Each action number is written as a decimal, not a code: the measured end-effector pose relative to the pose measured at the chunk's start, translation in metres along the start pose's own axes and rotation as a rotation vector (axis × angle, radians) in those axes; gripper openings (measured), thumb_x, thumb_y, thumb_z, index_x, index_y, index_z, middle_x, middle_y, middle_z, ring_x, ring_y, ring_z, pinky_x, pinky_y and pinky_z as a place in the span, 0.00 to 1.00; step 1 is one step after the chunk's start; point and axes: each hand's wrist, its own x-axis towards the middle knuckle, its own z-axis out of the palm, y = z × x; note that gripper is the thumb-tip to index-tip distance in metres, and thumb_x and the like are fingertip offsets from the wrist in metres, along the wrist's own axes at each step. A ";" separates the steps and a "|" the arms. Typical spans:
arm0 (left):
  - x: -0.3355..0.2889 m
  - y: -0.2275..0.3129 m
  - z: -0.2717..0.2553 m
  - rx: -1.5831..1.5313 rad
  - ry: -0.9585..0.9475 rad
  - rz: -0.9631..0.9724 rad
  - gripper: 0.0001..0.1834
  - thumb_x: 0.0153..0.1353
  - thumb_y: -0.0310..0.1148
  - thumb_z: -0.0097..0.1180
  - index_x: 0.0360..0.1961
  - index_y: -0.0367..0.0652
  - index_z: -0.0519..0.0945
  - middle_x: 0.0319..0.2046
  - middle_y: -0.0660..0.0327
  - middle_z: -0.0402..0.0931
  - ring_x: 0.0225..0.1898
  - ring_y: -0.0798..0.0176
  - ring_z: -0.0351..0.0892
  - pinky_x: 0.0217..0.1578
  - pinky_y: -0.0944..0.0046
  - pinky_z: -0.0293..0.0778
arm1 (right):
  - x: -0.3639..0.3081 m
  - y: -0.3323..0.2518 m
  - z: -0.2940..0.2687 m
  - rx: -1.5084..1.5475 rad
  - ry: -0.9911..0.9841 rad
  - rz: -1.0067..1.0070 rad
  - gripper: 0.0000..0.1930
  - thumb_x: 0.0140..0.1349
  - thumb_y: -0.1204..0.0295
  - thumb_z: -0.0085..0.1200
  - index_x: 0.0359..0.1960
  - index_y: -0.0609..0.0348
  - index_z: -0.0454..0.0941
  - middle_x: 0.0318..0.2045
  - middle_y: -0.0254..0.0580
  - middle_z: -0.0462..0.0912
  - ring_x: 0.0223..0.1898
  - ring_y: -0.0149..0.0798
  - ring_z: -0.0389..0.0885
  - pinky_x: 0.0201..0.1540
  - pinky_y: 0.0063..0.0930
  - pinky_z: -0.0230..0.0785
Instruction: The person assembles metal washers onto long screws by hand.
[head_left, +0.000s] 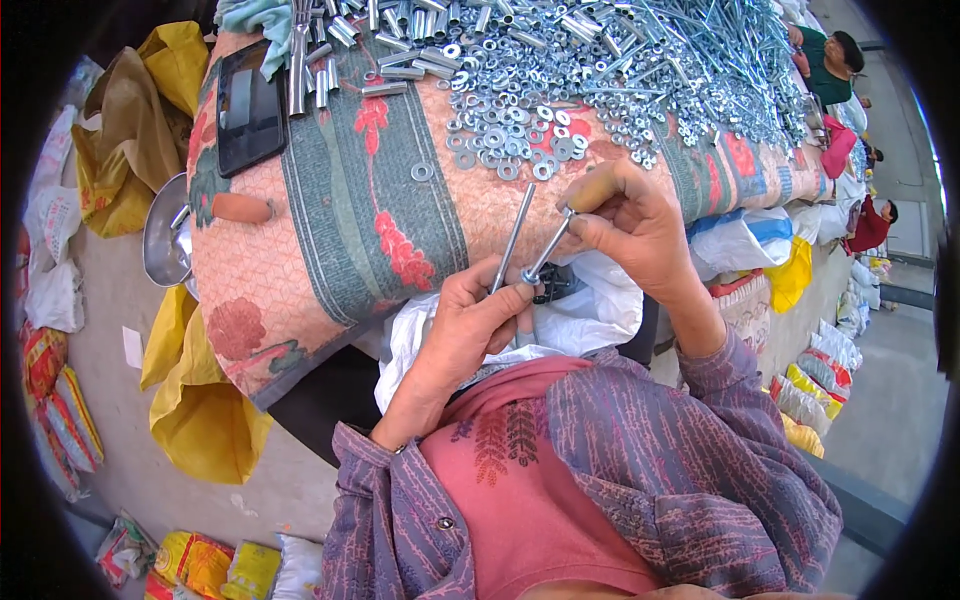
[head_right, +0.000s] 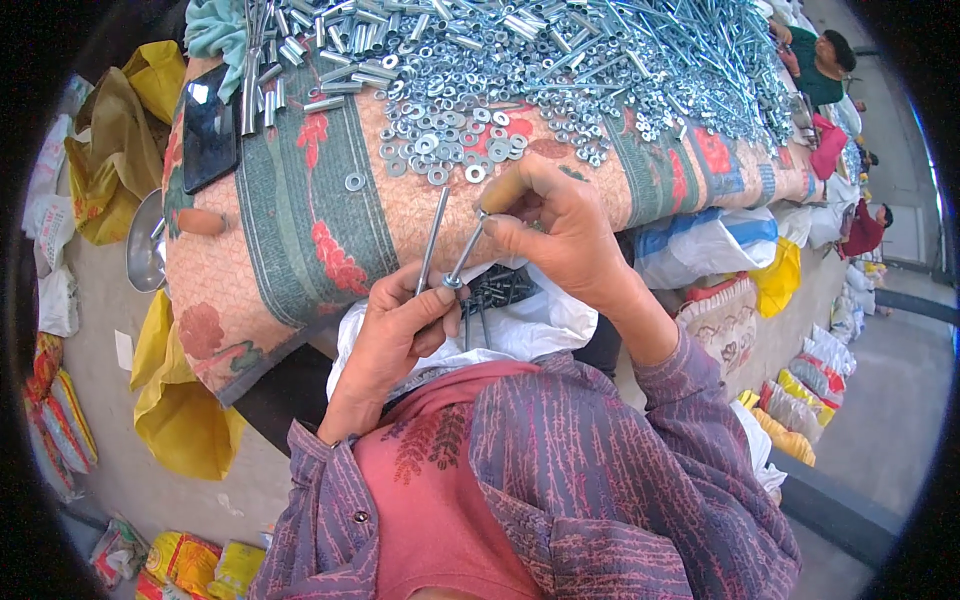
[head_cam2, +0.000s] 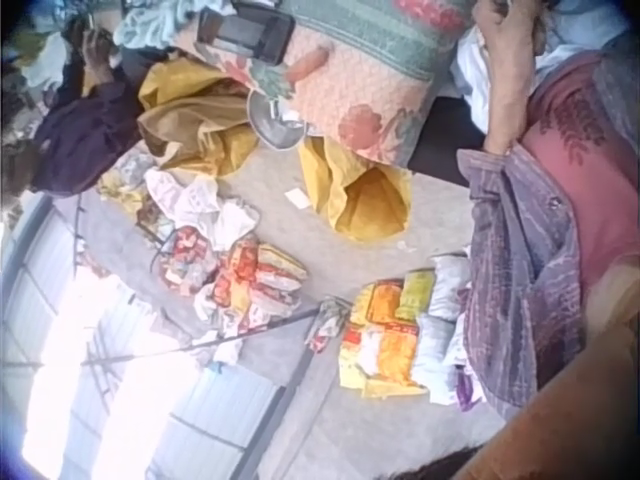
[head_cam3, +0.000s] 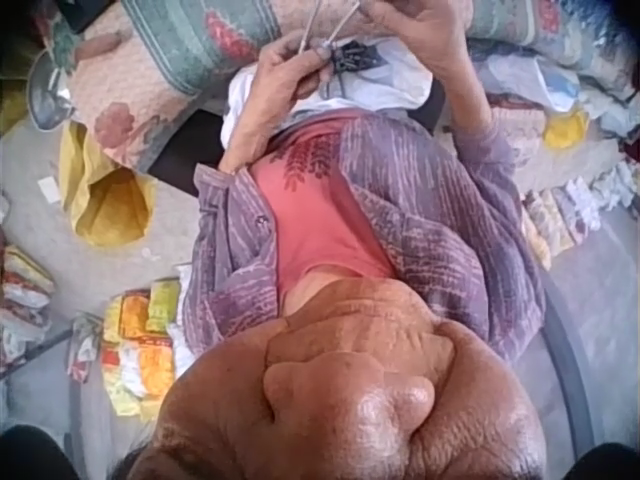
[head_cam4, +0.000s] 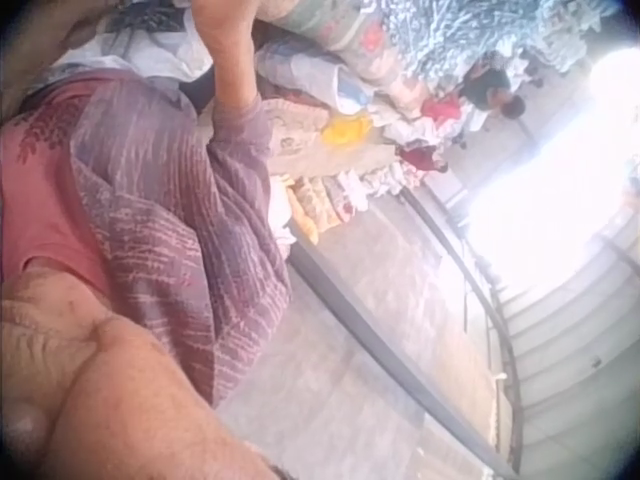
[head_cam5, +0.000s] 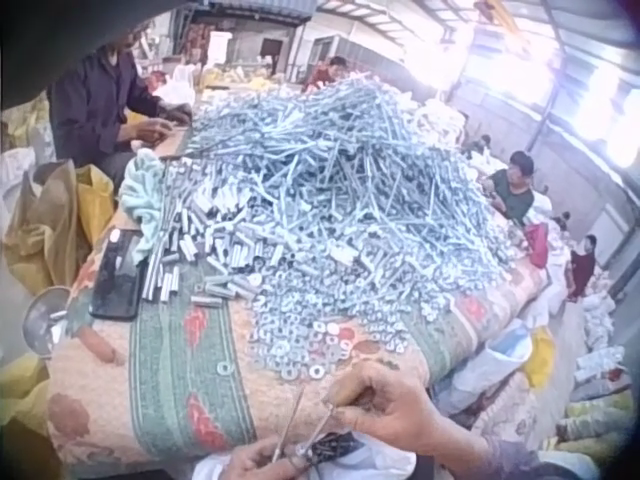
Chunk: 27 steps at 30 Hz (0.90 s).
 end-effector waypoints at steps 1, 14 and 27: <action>0.000 0.002 0.001 0.013 -0.014 -0.007 0.06 0.60 0.30 0.53 0.35 0.38 0.75 0.17 0.62 0.72 0.10 0.80 0.55 0.10 0.77 0.47 | -0.002 -0.003 0.001 0.035 -0.013 0.032 0.10 0.54 0.84 0.52 0.39 0.66 0.71 0.38 0.42 0.73 0.36 0.29 0.76 0.33 0.22 0.75; -0.002 0.009 -0.002 0.047 0.063 0.084 0.09 0.60 0.31 0.53 0.39 0.38 0.75 0.16 0.61 0.72 0.09 0.79 0.56 0.09 0.77 0.47 | -0.007 -0.030 0.003 0.327 0.080 0.198 0.08 0.52 0.84 0.53 0.36 0.69 0.76 0.28 0.40 0.77 0.26 0.32 0.77 0.29 0.24 0.72; 0.002 -0.001 0.006 0.150 0.160 0.151 0.06 0.60 0.31 0.52 0.33 0.40 0.73 0.15 0.64 0.71 0.11 0.79 0.57 0.11 0.77 0.49 | -0.004 -0.010 0.014 0.284 0.031 0.169 0.17 0.57 0.77 0.55 0.49 0.66 0.70 0.43 0.43 0.76 0.45 0.34 0.76 0.46 0.28 0.73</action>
